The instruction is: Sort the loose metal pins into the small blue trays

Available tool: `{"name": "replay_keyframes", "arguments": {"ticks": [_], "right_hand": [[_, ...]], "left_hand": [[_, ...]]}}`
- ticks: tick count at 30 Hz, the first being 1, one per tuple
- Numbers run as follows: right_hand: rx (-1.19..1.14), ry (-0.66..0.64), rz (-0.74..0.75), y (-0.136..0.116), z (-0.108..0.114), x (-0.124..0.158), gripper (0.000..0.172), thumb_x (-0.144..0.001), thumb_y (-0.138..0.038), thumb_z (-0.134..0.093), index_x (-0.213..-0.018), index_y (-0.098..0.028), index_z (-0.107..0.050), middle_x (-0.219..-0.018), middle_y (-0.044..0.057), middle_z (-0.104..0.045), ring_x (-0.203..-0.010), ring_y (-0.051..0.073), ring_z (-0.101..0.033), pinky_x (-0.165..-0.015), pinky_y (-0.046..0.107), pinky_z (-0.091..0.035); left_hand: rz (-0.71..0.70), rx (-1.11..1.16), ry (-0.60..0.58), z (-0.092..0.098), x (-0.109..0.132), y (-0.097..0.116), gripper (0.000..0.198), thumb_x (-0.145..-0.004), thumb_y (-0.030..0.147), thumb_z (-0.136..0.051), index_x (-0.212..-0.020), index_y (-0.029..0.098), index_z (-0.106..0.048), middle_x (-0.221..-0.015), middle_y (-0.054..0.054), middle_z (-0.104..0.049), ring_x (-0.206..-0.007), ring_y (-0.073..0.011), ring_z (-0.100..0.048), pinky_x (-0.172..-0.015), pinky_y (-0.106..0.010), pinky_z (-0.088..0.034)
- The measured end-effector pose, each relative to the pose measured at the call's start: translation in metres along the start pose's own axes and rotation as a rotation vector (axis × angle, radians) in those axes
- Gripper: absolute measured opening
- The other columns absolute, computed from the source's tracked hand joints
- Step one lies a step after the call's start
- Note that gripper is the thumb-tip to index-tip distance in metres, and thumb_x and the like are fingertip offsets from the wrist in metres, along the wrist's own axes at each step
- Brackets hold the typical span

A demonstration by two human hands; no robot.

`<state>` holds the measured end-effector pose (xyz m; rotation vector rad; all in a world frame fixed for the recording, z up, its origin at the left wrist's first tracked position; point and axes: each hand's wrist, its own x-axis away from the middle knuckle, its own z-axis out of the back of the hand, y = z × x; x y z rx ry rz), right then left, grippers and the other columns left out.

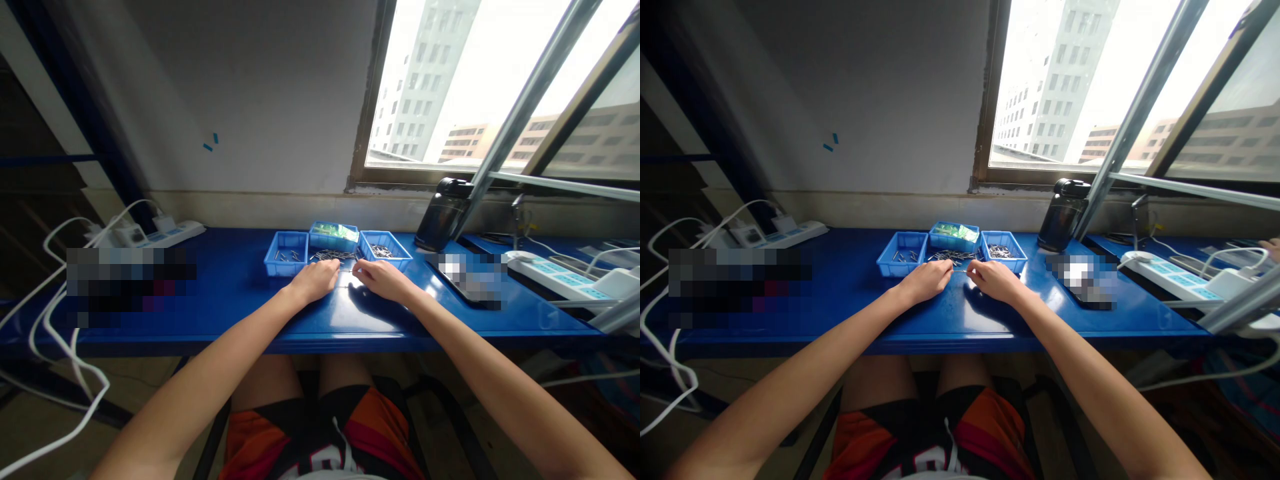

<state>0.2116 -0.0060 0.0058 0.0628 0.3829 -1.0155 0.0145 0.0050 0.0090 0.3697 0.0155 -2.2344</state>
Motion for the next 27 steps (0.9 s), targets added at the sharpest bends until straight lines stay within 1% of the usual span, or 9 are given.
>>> {"name": "replay_keyframes", "arguments": {"ticks": [2, 6, 10, 16, 19, 23, 27], "right_hand": [[-0.002, -0.006, -0.002, 0.0001, -0.0006, -0.0001, 0.016, -0.085, -0.026, -0.044, -0.087, -0.019, -0.058, -0.063, 0.001, -0.061, -0.055, 0.012, -0.053, -0.053, 0.021, -0.030], [0.002, -0.008, -0.012, 0.0007, -0.0025, -0.0006, 0.012, -0.081, -0.023, -0.047, -0.085, -0.020, -0.058, -0.062, 0.000, -0.060, -0.054, 0.011, -0.051, -0.053, 0.021, -0.030], [0.006, -0.013, -0.025, 0.0012, -0.0032, -0.0010, 0.012, -0.080, -0.024, -0.048, -0.086, -0.020, -0.058, -0.063, 0.000, -0.060, -0.055, 0.011, -0.051, -0.053, 0.021, -0.030], [-0.006, -0.011, -0.032, 0.0005, -0.0013, -0.0011, 0.013, -0.081, -0.026, -0.048, -0.088, -0.020, -0.057, -0.063, 0.000, -0.060, -0.055, 0.011, -0.051, -0.053, 0.021, -0.030], [0.001, -0.017, -0.020, 0.0000, 0.0000, -0.0008, 0.015, -0.082, -0.029, -0.049, -0.091, -0.020, -0.058, -0.063, 0.000, -0.060, -0.054, 0.011, -0.051, -0.053, 0.021, -0.030], [0.007, 0.003, -0.004, -0.0002, 0.0016, -0.0003, 0.020, -0.086, -0.032, -0.044, -0.093, -0.020, -0.058, -0.062, 0.000, -0.060, -0.053, 0.012, -0.050, -0.053, 0.021, -0.030], [0.011, 0.026, -0.008, 0.0003, 0.0026, -0.0001, 0.024, -0.087, -0.036, -0.042, -0.097, -0.020, -0.057, -0.062, 0.000, -0.060, -0.053, 0.012, -0.050, -0.053, 0.022, -0.030]], "left_hand": [[-0.014, 0.010, 0.008, 0.0010, 0.0001, 0.0005, 0.021, -0.090, 0.027, -0.032, -0.094, 0.017, -0.050, -0.096, -0.009, -0.061, -0.086, -0.0201, -0.061, -0.071, -0.027, -0.047], [-0.017, 0.024, -0.008, 0.0037, 0.0003, 0.0016, 0.018, -0.088, 0.025, -0.037, -0.095, 0.018, -0.052, -0.097, -0.008, -0.060, -0.086, -0.0179, -0.060, -0.074, -0.026, -0.046], [-0.033, 0.036, -0.016, 0.0044, 0.0002, 0.0012, 0.017, -0.087, 0.022, -0.038, -0.095, 0.019, -0.052, -0.095, -0.006, -0.060, -0.084, -0.0169, -0.060, -0.073, -0.025, -0.047], [-0.064, 0.046, 0.003, 0.0019, -0.0003, -0.0019, 0.014, -0.086, 0.020, -0.038, -0.093, 0.020, -0.051, -0.093, -0.006, -0.062, -0.083, -0.0173, -0.061, -0.070, -0.025, -0.047], [-0.022, 0.057, -0.015, 0.0017, -0.0005, -0.0020, 0.015, -0.087, 0.022, -0.038, -0.095, 0.020, -0.051, -0.094, -0.007, -0.063, -0.084, -0.0187, -0.062, -0.071, -0.026, -0.047], [0.041, 0.055, -0.032, 0.0019, -0.0008, -0.0010, 0.019, -0.089, 0.026, -0.036, -0.100, 0.019, -0.050, -0.089, -0.008, -0.065, -0.088, -0.0211, -0.063, -0.073, -0.028, -0.047], [0.041, 0.056, -0.014, 0.0002, -0.0017, -0.0020, 0.022, -0.091, 0.027, -0.033, -0.102, 0.018, -0.050, -0.089, -0.010, -0.065, -0.087, -0.0218, -0.063, -0.072, -0.028, -0.048]]}}
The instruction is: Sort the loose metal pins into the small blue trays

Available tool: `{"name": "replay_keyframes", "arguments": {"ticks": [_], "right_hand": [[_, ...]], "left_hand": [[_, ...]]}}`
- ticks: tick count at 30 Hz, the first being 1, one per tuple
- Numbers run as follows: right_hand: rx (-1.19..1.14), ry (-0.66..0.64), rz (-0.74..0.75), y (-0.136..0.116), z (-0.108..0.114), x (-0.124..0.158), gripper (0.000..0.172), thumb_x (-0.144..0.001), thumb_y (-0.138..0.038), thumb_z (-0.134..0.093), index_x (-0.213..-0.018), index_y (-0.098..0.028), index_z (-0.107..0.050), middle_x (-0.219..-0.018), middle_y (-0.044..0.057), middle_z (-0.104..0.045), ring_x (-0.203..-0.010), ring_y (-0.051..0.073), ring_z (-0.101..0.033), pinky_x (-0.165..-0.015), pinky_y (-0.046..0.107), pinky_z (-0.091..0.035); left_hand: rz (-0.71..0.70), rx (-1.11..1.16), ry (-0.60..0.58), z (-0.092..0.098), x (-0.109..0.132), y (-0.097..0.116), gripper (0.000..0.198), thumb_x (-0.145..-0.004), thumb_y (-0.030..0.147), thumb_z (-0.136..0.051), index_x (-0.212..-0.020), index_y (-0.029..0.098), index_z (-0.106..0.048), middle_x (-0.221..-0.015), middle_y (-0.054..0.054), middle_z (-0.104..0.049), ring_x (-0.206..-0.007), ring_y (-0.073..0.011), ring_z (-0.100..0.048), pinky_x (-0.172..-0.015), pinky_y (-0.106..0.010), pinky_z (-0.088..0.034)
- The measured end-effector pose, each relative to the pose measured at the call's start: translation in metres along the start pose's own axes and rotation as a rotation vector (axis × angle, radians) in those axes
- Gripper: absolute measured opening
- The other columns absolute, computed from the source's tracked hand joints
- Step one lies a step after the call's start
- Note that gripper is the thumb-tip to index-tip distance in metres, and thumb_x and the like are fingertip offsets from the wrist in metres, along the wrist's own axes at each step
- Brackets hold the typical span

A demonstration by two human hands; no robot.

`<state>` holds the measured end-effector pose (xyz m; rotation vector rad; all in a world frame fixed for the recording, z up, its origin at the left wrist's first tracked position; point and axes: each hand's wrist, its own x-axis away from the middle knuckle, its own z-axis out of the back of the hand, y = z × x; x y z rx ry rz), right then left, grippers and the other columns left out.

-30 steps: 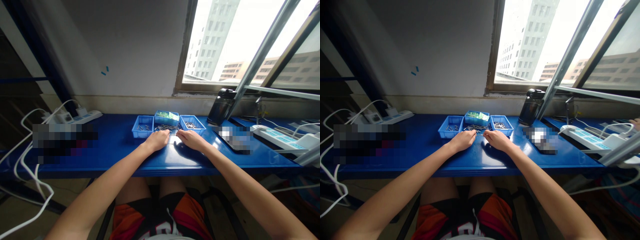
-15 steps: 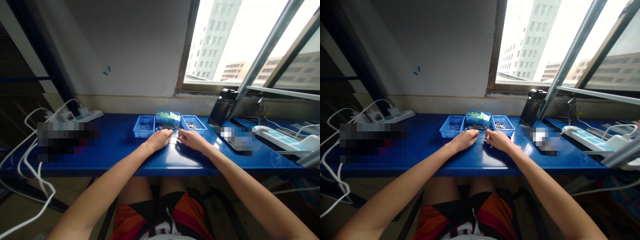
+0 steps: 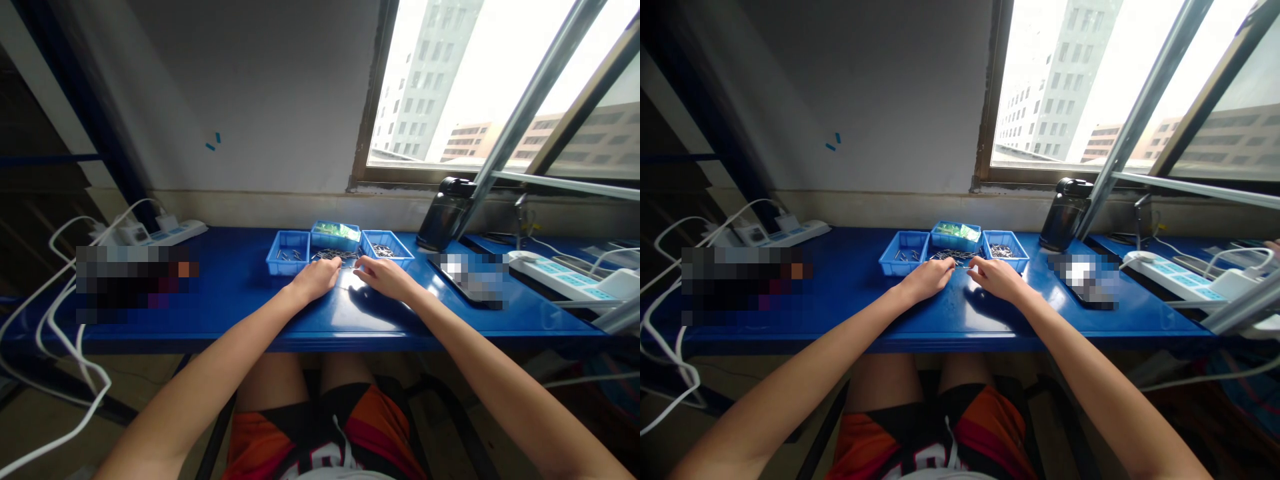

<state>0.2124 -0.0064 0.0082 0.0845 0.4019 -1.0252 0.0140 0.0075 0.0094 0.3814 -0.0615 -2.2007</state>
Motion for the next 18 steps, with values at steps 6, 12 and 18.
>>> {"name": "replay_keyframes", "arguments": {"ticks": [6, 12, 18], "right_hand": [[-0.008, 0.052, -0.013, -0.0004, 0.0024, 0.0005, 0.028, -0.088, -0.039, -0.040, -0.101, -0.020, -0.056, -0.062, 0.000, -0.060, -0.053, 0.012, -0.051, -0.054, 0.021, -0.031], [0.003, 0.039, 0.019, -0.0010, 0.0040, 0.0013, 0.029, -0.090, -0.038, -0.037, -0.094, -0.020, -0.059, -0.063, 0.002, -0.061, -0.055, 0.013, -0.053, -0.053, 0.022, -0.031], [0.159, 0.233, -0.165, 0.0042, 0.0080, 0.0017, 0.033, -0.089, -0.041, -0.037, -0.088, -0.019, -0.062, -0.060, 0.002, -0.062, -0.053, 0.014, -0.055, -0.052, 0.022, -0.030]], "left_hand": [[-0.021, 0.013, 0.027, -0.0032, -0.0013, -0.0024, 0.024, -0.093, 0.027, -0.029, -0.102, 0.018, -0.048, -0.089, -0.010, -0.066, -0.086, -0.0213, -0.064, -0.069, -0.027, -0.048], [-0.014, 0.013, 0.008, -0.0007, 0.0001, -0.0001, 0.027, -0.093, 0.028, -0.027, -0.103, 0.017, -0.049, -0.091, -0.010, -0.066, -0.089, -0.0207, -0.063, -0.071, -0.027, -0.047], [-0.016, -0.100, 0.003, -0.0012, 0.0020, 0.0019, 0.027, -0.091, 0.033, -0.033, -0.102, 0.016, -0.051, -0.095, -0.011, -0.064, -0.088, -0.0233, -0.062, -0.073, -0.031, -0.048]]}}
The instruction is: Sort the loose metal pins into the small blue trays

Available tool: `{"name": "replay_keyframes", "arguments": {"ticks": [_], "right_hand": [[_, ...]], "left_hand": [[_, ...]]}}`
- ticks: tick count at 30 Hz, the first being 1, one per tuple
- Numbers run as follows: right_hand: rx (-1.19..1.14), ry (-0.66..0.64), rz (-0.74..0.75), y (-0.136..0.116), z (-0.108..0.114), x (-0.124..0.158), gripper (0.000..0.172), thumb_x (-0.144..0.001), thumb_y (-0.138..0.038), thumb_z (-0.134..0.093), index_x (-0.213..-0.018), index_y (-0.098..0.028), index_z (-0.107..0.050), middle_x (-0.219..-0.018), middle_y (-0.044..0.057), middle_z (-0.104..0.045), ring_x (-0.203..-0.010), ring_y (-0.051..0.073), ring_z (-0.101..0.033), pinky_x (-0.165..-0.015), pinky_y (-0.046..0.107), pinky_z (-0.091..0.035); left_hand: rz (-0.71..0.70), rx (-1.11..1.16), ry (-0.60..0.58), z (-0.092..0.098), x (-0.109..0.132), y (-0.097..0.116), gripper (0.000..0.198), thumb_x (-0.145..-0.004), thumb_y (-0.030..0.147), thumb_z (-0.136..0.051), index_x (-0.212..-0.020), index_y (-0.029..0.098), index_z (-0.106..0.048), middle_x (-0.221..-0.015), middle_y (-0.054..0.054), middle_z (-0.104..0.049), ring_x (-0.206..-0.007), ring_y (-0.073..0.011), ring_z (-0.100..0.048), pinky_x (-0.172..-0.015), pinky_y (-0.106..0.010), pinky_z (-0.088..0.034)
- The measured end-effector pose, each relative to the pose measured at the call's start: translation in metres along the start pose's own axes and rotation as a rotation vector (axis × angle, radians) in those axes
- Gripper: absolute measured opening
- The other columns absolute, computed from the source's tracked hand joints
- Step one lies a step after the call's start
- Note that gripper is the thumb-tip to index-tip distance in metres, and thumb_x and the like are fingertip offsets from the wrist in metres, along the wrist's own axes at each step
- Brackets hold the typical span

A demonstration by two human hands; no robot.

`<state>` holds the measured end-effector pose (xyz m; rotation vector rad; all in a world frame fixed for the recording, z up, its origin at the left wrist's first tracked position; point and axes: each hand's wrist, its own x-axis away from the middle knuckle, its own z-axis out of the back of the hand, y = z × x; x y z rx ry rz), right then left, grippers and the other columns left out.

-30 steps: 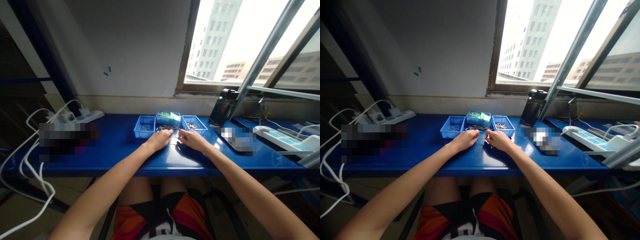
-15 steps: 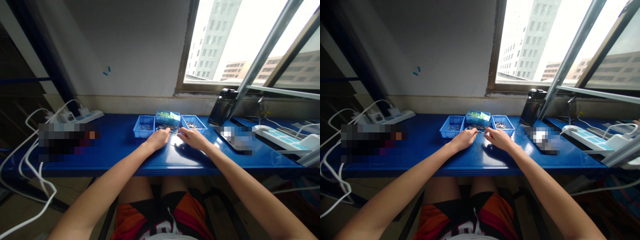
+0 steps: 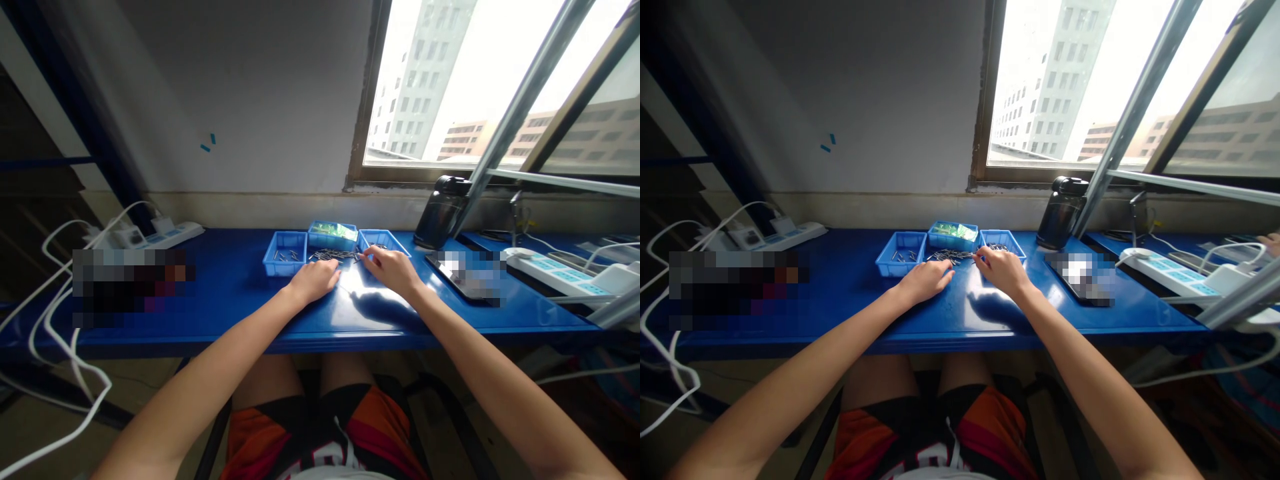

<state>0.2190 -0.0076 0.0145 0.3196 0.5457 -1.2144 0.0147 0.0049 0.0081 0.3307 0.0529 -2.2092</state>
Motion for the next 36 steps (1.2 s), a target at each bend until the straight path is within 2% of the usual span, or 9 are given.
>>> {"name": "replay_keyframes", "arguments": {"ticks": [3, 5, 7, 12, 15, 17, 23, 30, 36], "right_hand": [[0.192, 0.129, -0.277, 0.008, 0.004, -0.002, 0.037, -0.087, -0.045, -0.036, -0.088, -0.018, -0.062, -0.064, 0.005, -0.065, -0.056, 0.017, -0.058, -0.053, 0.024, -0.030], [0.255, 0.121, -0.379, 0.013, 0.005, -0.003, 0.036, -0.085, -0.046, -0.040, -0.093, -0.019, -0.062, -0.065, 0.006, -0.066, -0.058, 0.018, -0.059, -0.054, 0.024, -0.031], [0.259, 0.103, -0.398, 0.014, 0.005, -0.003, 0.036, -0.085, -0.046, -0.040, -0.096, -0.020, -0.061, -0.067, 0.006, -0.066, -0.060, 0.019, -0.059, -0.054, 0.024, -0.031], [0.096, 0.026, -0.179, 0.003, 0.001, -0.002, 0.030, -0.087, -0.040, -0.038, -0.094, -0.021, -0.061, -0.065, 0.001, -0.065, -0.057, 0.015, -0.057, -0.053, 0.022, -0.030], [-0.012, -0.139, 0.057, -0.005, -0.003, 0.000, 0.025, -0.087, -0.033, -0.039, -0.092, -0.021, -0.061, -0.062, 0.000, -0.063, -0.054, 0.013, -0.055, -0.053, 0.021, -0.030], [-0.036, -0.241, 0.142, -0.009, -0.006, 0.001, 0.023, -0.086, -0.031, -0.041, -0.092, -0.021, -0.061, -0.062, 0.000, -0.063, -0.054, 0.013, -0.055, -0.052, 0.021, -0.029], [-0.034, -0.356, 0.131, -0.011, -0.013, 0.000, 0.022, -0.084, -0.028, -0.043, -0.098, -0.020, -0.058, -0.067, 0.001, -0.065, -0.059, 0.014, -0.057, -0.053, 0.022, -0.029], [-0.030, -0.374, 0.121, -0.009, -0.014, 0.001, 0.022, -0.084, -0.027, -0.042, -0.095, -0.020, -0.059, -0.067, 0.002, -0.064, -0.060, 0.014, -0.056, -0.054, 0.022, -0.029], [-0.049, -0.374, 0.133, -0.009, -0.013, 0.001, 0.020, -0.082, -0.025, -0.043, -0.093, -0.020, -0.059, -0.068, 0.001, -0.064, -0.060, 0.013, -0.056, -0.054, 0.021, -0.029]], "left_hand": [[-0.022, -0.092, -0.027, -0.001, 0.002, 0.001, 0.025, -0.089, 0.032, -0.035, -0.095, 0.016, -0.054, -0.098, -0.011, -0.061, -0.086, -0.0241, -0.062, -0.073, -0.033, -0.048], [-0.025, -0.127, -0.023, -0.002, 0.003, 0.002, 0.026, -0.089, 0.031, -0.034, -0.093, 0.016, -0.055, -0.099, -0.010, -0.060, -0.084, -0.0239, -0.062, -0.071, -0.033, -0.049], [-0.026, -0.148, -0.010, -0.003, 0.003, 0.002, 0.027, -0.089, 0.031, -0.033, -0.094, 0.016, -0.055, -0.100, -0.010, -0.058, -0.081, -0.0238, -0.063, -0.067, -0.032, -0.049], [0.014, -0.171, 0.005, -0.005, 0.003, 0.003, 0.030, -0.089, 0.031, -0.032, -0.097, 0.015, -0.056, -0.103, -0.010, -0.056, -0.081, -0.0237, -0.062, -0.066, -0.032, -0.049], [0.053, -0.177, 0.008, -0.007, 0.001, 0.003, 0.033, -0.089, 0.033, -0.033, -0.106, 0.015, -0.054, -0.108, -0.011, -0.055, -0.083, -0.0245, -0.062, -0.068, -0.033, -0.049], [0.066, -0.175, 0.009, -0.010, -0.001, 0.001, 0.037, -0.088, 0.034, -0.033, -0.115, 0.014, -0.050, -0.115, -0.013, -0.053, -0.086, -0.0257, -0.062, -0.070, -0.035, -0.049], [0.031, -0.128, -0.025, -0.018, -0.006, -0.005, 0.040, -0.090, 0.035, -0.030, -0.122, 0.018, -0.046, -0.125, -0.012, -0.049, -0.094, -0.0260, -0.059, -0.078, -0.037, -0.047], [0.000, -0.133, -0.005, -0.012, -0.001, 0.000, 0.031, -0.090, 0.031, -0.031, -0.102, 0.016, -0.055, -0.104, -0.011, -0.056, -0.083, -0.0224, -0.062, -0.070, -0.032, -0.048], [-0.017, -0.093, 0.011, -0.011, -0.003, -0.003, 0.023, -0.089, 0.020, -0.033, -0.100, 0.017, -0.053, -0.096, -0.008, -0.059, -0.083, -0.0190, -0.062, -0.069, -0.027, -0.048]]}}
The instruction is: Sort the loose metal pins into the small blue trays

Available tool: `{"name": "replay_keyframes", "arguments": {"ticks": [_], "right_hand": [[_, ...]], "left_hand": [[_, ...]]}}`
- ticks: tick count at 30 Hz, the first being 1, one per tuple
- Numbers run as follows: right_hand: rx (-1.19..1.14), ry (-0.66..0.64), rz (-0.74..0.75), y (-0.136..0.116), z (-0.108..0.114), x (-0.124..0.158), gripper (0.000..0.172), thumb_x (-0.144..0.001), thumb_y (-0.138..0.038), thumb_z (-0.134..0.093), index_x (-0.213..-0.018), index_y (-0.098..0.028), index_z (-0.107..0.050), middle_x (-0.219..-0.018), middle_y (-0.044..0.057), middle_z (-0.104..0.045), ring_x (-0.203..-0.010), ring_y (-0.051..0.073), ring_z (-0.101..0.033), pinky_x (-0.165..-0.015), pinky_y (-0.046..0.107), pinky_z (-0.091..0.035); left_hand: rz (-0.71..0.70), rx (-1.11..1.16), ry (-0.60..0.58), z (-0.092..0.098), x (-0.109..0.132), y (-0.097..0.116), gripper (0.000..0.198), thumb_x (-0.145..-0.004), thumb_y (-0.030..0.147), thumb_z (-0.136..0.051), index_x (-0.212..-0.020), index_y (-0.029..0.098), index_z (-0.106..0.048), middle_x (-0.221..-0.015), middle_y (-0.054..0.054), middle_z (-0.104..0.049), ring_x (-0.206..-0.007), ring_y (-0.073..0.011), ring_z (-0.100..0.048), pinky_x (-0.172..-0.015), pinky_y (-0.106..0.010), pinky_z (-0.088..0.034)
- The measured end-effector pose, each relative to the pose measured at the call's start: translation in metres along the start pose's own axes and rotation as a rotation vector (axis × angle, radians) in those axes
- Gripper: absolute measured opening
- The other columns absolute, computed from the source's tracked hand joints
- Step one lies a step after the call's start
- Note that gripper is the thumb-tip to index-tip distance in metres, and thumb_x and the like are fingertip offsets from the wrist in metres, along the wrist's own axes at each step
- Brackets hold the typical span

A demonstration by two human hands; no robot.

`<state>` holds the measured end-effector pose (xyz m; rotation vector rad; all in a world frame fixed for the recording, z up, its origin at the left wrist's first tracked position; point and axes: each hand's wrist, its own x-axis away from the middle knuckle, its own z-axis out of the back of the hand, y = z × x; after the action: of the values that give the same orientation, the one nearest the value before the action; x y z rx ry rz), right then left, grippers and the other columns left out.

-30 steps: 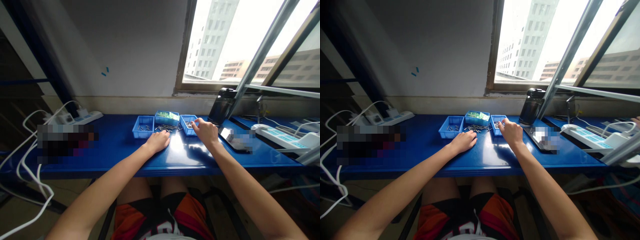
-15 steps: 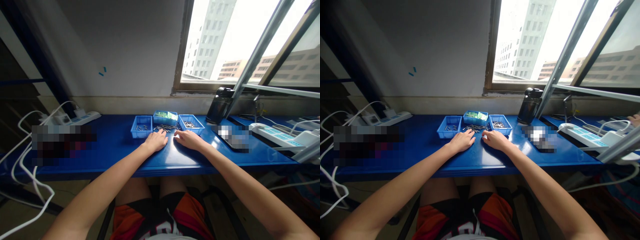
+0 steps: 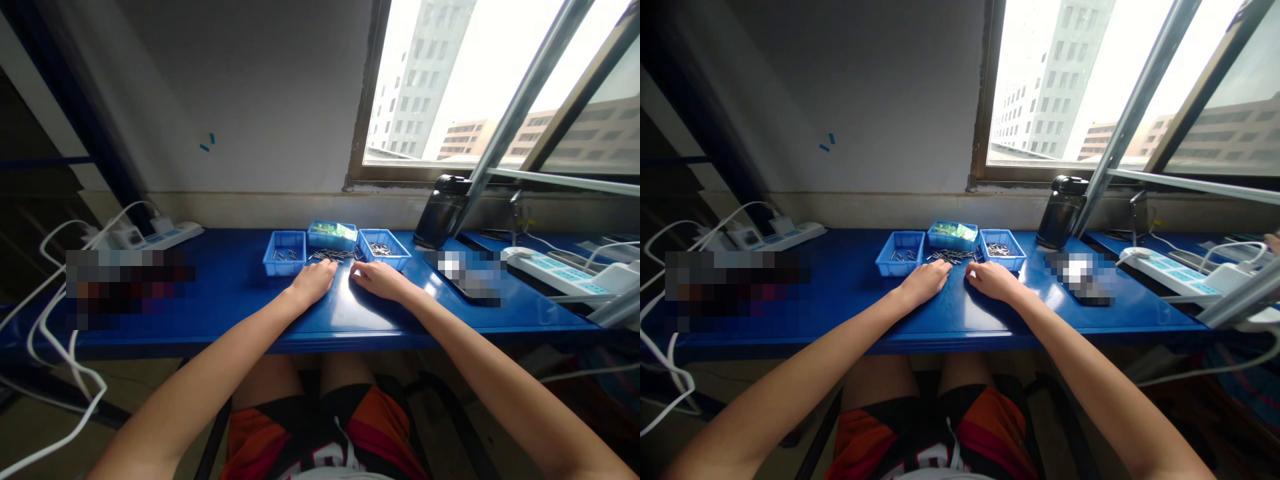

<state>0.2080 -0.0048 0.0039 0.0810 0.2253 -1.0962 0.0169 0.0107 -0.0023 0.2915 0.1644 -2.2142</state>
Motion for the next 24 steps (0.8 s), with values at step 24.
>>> {"name": "replay_keyframes", "arguments": {"ticks": [24], "right_hand": [[-0.099, 0.029, 0.081, -0.0036, 0.0009, 0.0008, 0.025, -0.087, -0.035, -0.043, -0.104, -0.020, -0.055, -0.075, 0.003, -0.064, -0.066, 0.014, -0.057, -0.060, 0.023, -0.036]], "left_hand": [[-0.130, 0.152, 0.072, 0.0061, -0.0003, 0.0021, 0.015, -0.087, 0.017, -0.040, -0.097, 0.018, -0.051, -0.095, -0.004, -0.059, -0.091, -0.0154, -0.056, -0.078, -0.024, -0.046]]}}
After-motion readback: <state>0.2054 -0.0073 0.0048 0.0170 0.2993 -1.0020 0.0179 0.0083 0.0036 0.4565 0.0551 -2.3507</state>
